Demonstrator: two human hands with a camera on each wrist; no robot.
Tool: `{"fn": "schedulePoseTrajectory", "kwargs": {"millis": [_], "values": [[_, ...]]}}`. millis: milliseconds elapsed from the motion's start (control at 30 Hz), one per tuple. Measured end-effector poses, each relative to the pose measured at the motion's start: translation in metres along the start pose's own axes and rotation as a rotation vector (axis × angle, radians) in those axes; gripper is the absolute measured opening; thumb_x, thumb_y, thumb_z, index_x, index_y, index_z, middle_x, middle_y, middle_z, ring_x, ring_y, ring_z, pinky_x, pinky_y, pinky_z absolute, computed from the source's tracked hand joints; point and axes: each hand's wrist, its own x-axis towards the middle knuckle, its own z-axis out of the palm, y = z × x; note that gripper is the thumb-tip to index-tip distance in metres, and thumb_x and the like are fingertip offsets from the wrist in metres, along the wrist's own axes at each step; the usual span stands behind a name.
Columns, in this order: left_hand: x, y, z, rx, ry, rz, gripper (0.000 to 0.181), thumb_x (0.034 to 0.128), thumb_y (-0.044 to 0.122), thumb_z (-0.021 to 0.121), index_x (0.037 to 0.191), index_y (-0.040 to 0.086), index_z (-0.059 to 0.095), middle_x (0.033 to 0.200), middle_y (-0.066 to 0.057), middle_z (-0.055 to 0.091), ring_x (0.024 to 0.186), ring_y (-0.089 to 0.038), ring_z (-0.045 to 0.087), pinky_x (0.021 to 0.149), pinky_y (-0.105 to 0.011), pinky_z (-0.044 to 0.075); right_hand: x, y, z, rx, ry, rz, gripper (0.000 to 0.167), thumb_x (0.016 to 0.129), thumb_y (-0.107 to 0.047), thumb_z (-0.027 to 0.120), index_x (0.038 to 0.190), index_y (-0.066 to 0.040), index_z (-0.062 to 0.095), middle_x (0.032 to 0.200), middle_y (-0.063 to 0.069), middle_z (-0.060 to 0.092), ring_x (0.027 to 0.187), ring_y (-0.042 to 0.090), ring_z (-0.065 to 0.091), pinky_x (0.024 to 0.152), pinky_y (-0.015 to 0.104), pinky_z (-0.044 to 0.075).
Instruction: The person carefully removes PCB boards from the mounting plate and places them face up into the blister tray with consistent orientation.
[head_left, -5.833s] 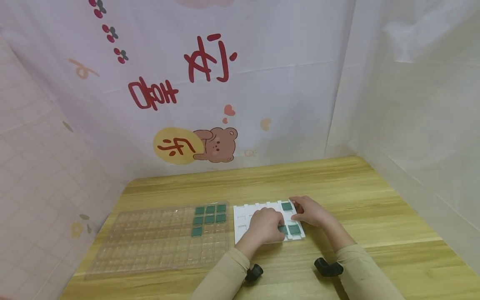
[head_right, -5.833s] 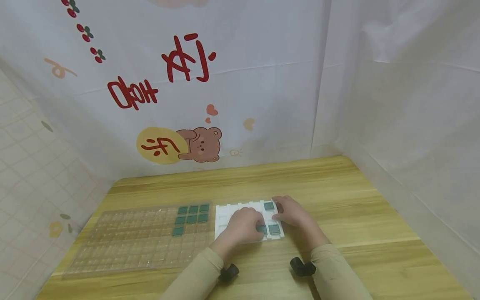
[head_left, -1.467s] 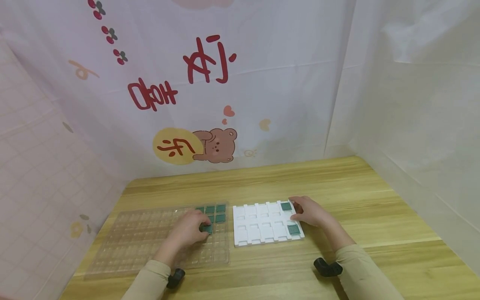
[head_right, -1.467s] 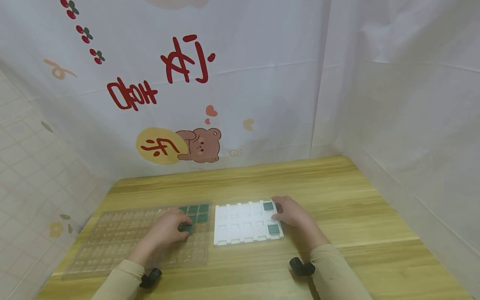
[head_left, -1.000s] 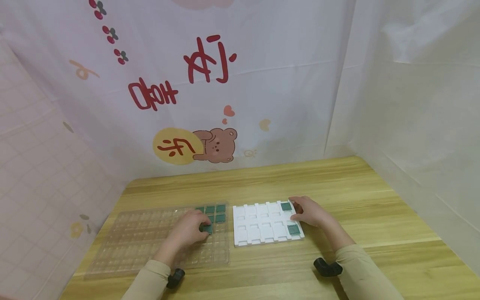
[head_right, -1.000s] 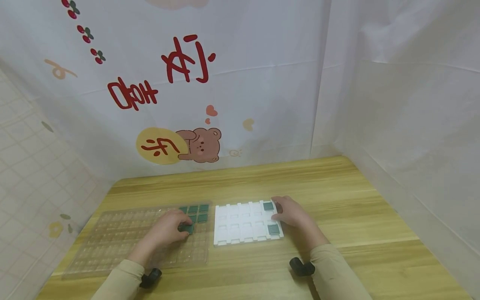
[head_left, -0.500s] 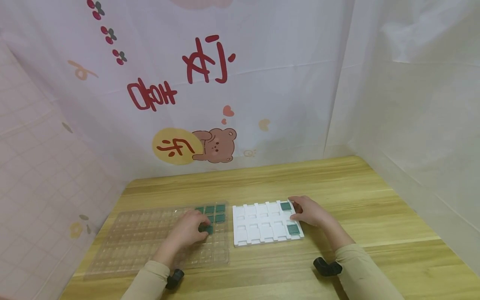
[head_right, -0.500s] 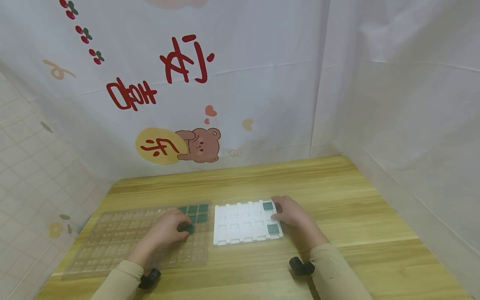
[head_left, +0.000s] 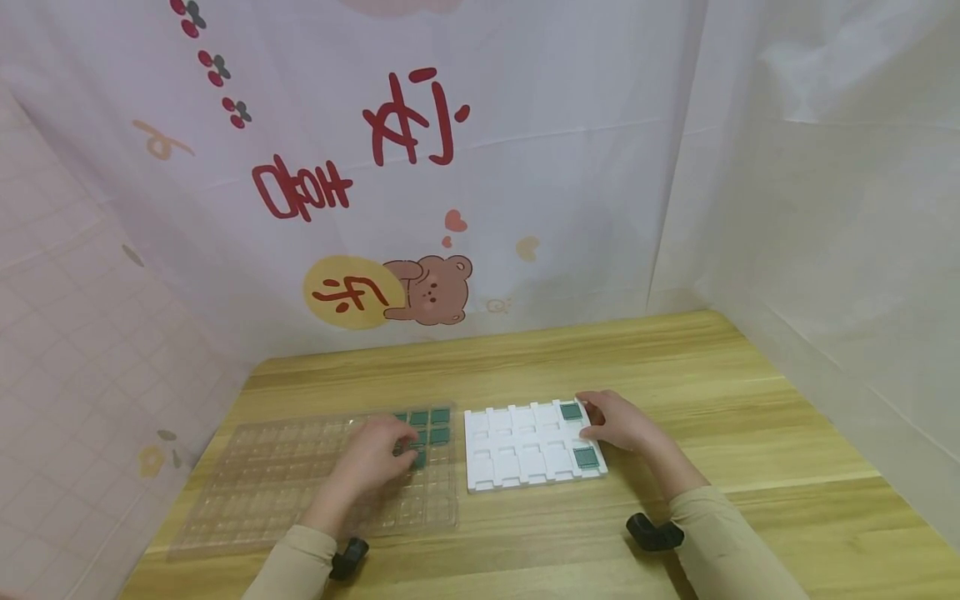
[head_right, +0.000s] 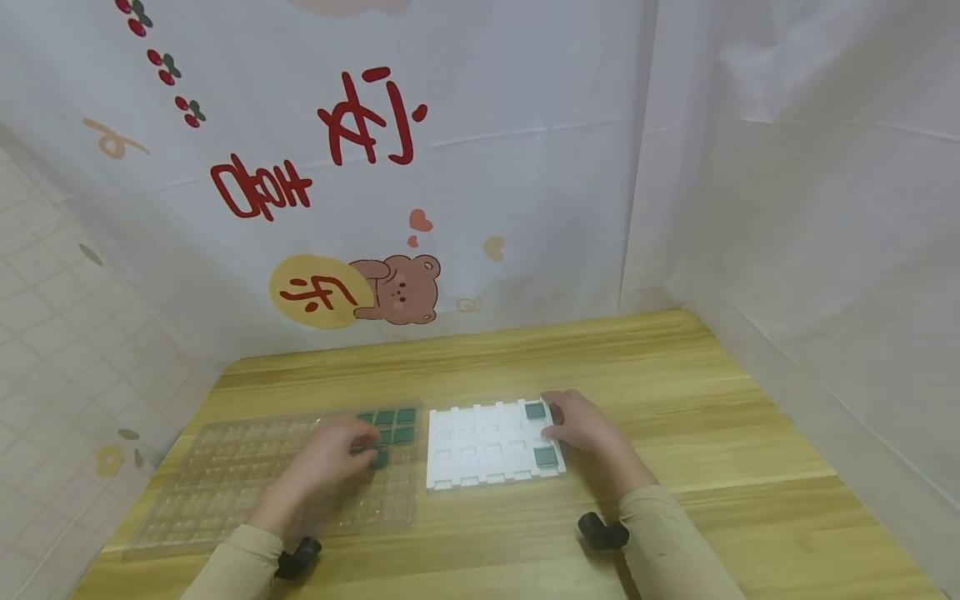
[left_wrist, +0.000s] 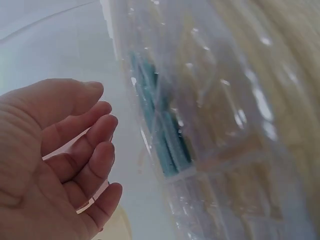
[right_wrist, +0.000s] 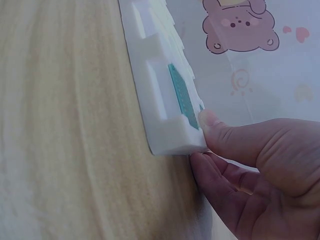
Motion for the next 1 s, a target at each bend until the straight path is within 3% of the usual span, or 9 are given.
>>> {"fn": "schedulePoseTrajectory", "kwargs": {"millis": [267,433,600,733,1000], "values": [[0.003,0.010,-0.006,-0.018,0.046,-0.036,0.017,0.0816,0.010,0.079,0.098,0.008,0.075,0.088,0.002,0.066,0.081,-0.016,0.060,0.073,-0.039,0.050,0.001,0.001,0.001,0.004,0.000,-0.006,0.062,0.087,-0.007,0.075,0.137,0.014,0.045,0.111,0.016,0.060,0.093,0.024,0.057,0.085,0.044,0.049],[0.006,0.021,-0.009,-0.036,0.087,-0.039,0.015,0.0830,0.011,0.077,0.098,0.011,0.073,0.086,0.004,0.064,0.071,-0.009,0.053,0.063,-0.032,0.046,0.001,0.002,0.000,0.005,0.000,-0.014,0.062,0.087,-0.007,0.075,0.137,0.015,0.045,0.110,0.016,0.060,0.093,0.023,0.057,0.084,0.043,0.049],[0.008,0.033,-0.009,-0.064,0.129,-0.031,0.019,0.0837,0.011,0.078,0.102,0.012,0.073,0.086,0.006,0.064,0.064,-0.005,0.046,0.057,-0.027,0.040,0.000,0.000,0.000,0.002,-0.005,-0.008,0.063,0.087,-0.008,0.075,0.138,0.014,0.045,0.111,0.016,0.059,0.093,0.023,0.057,0.084,0.043,0.049],[0.013,0.040,-0.004,-0.096,0.157,-0.020,0.023,0.0837,0.012,0.078,0.106,0.010,0.074,0.088,0.004,0.067,0.063,-0.005,0.046,0.059,-0.027,0.042,-0.001,-0.002,-0.001,0.007,-0.004,0.000,0.063,0.087,-0.008,0.075,0.138,0.014,0.045,0.112,0.017,0.058,0.093,0.024,0.057,0.084,0.044,0.049],[0.024,0.050,0.003,-0.133,0.187,0.037,0.014,0.0835,0.008,0.074,0.097,0.012,0.072,0.084,0.004,0.063,0.064,-0.007,0.047,0.059,-0.026,0.042,-0.001,-0.004,-0.001,0.003,-0.002,0.011,0.062,0.087,-0.008,0.075,0.137,0.013,0.045,0.111,0.016,0.059,0.092,0.023,0.056,0.084,0.043,0.049]]}}
